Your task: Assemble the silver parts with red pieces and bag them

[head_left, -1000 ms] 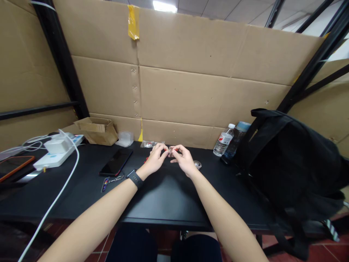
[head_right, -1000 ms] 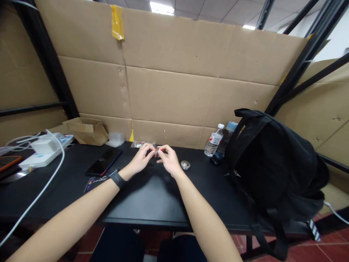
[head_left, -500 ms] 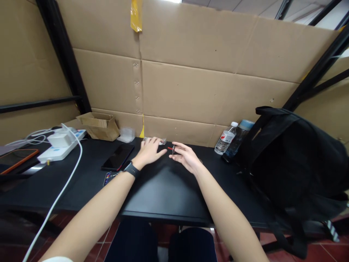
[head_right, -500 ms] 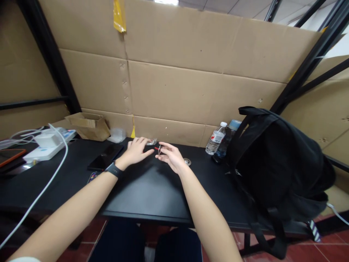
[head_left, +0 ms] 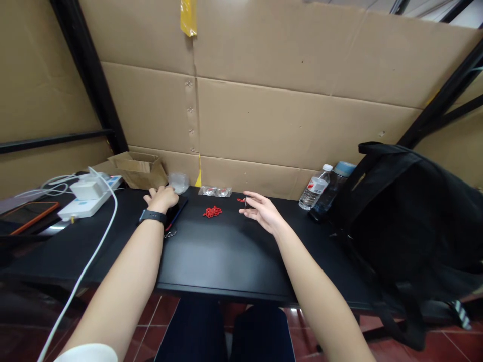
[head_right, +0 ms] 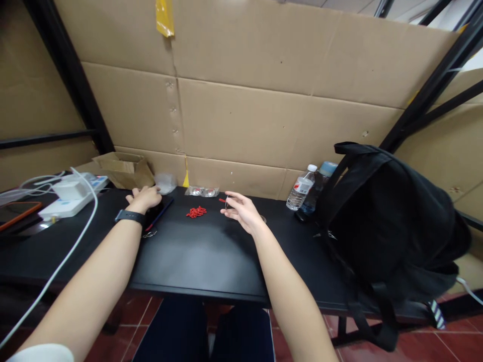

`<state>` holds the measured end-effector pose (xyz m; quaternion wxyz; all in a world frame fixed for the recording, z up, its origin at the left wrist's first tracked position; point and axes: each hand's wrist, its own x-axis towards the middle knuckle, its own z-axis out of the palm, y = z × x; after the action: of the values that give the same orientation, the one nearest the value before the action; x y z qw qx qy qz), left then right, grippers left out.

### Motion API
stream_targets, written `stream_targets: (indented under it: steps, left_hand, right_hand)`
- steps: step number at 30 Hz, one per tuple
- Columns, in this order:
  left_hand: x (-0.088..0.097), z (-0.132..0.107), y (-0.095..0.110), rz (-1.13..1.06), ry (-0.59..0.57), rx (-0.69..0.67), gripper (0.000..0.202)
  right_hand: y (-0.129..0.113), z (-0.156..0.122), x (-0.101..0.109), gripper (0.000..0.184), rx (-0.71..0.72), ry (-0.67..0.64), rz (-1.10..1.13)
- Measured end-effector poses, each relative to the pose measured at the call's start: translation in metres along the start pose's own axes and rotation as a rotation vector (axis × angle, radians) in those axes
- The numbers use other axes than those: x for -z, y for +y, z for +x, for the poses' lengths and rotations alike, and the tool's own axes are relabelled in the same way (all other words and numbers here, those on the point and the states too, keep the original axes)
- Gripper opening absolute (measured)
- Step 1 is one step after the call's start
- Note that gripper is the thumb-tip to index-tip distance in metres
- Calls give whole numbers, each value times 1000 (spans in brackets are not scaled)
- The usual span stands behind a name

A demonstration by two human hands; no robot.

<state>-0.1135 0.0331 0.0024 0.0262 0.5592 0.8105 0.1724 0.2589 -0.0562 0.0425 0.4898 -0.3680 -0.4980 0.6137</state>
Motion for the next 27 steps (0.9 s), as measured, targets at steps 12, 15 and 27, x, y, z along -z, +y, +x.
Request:
stream_targets:
  steps: [12,15,27]
  left_hand:
    - [18,-2,-3,-57,97,6,49]
    - [14,-4,-2,-67,163,-20,49]
    - [7,-19,27,3,55,-104,73]
  right_hand:
    - [-2,-1,3,39,15,4,-20]
    - [-2,-1,2,38,13,1,-21]
    - [-3,-3,-4,38,66,1,-26]
